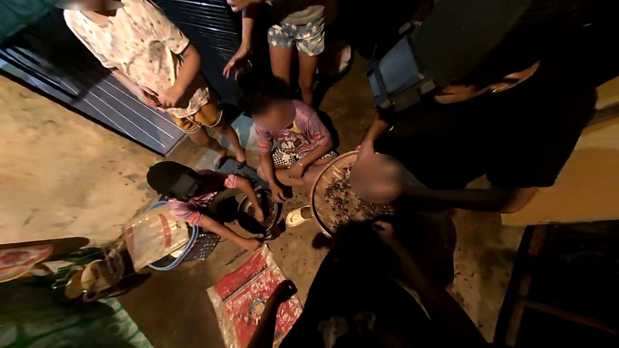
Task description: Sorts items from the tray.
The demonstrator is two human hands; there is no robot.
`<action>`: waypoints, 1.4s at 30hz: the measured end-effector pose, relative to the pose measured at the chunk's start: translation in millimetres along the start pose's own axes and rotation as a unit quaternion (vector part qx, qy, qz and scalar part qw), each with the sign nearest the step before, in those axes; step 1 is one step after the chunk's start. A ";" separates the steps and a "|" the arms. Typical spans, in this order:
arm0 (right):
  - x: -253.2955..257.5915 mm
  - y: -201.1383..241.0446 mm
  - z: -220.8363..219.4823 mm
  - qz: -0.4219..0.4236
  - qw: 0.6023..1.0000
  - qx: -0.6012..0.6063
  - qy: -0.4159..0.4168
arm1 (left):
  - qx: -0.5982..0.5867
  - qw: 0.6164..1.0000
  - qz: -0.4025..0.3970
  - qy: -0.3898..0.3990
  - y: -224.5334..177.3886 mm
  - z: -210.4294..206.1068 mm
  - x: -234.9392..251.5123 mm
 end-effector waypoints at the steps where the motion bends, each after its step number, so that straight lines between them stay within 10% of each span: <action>1: -1.9 -1.5 1.8 -0.003 1.000 -0.008 -0.002 | -0.003 1.000 0.000 0.009 -16.4 10.0 -7.1; 16: -25.5 -22.1 -3.9 -0.082 0.979 0.173 -0.069 | -0.013 1.000 0.003 0.022 -46.4 4.5 -26.9; 34: -40.9 -14.9 -3.4 -0.085 0.995 0.045 -0.021 | -0.059 0.998 0.024 -0.028 -40.6 25.0 -24.3; 36: -33.5 20.3 -0.7 0.019 0.995 -0.071 0.073 | -0.057 0.998 0.016 -0.019 -38.1 22.0 -14.8; 39: 17.5 85.7 -9.1 0.408 0.829 -0.329 0.197 | -0.052 0.998 0.021 -0.015 -44.5 22.3 -20.8; 42: 19.0 103.5 -11.8 0.445 0.832 -0.280 0.179 | -0.025 1.000 0.017 -0.007 -40.9 21.1 -15.0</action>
Point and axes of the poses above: each hand's wrist, its own x-axis towards the middle knuckle, its own z-axis out of the back of the hand, y = z × x, the point moved 1 cm from there along x, towards the middle knuckle, and after that the axes turned 12 degrees about -y, right-handed, at the moved point
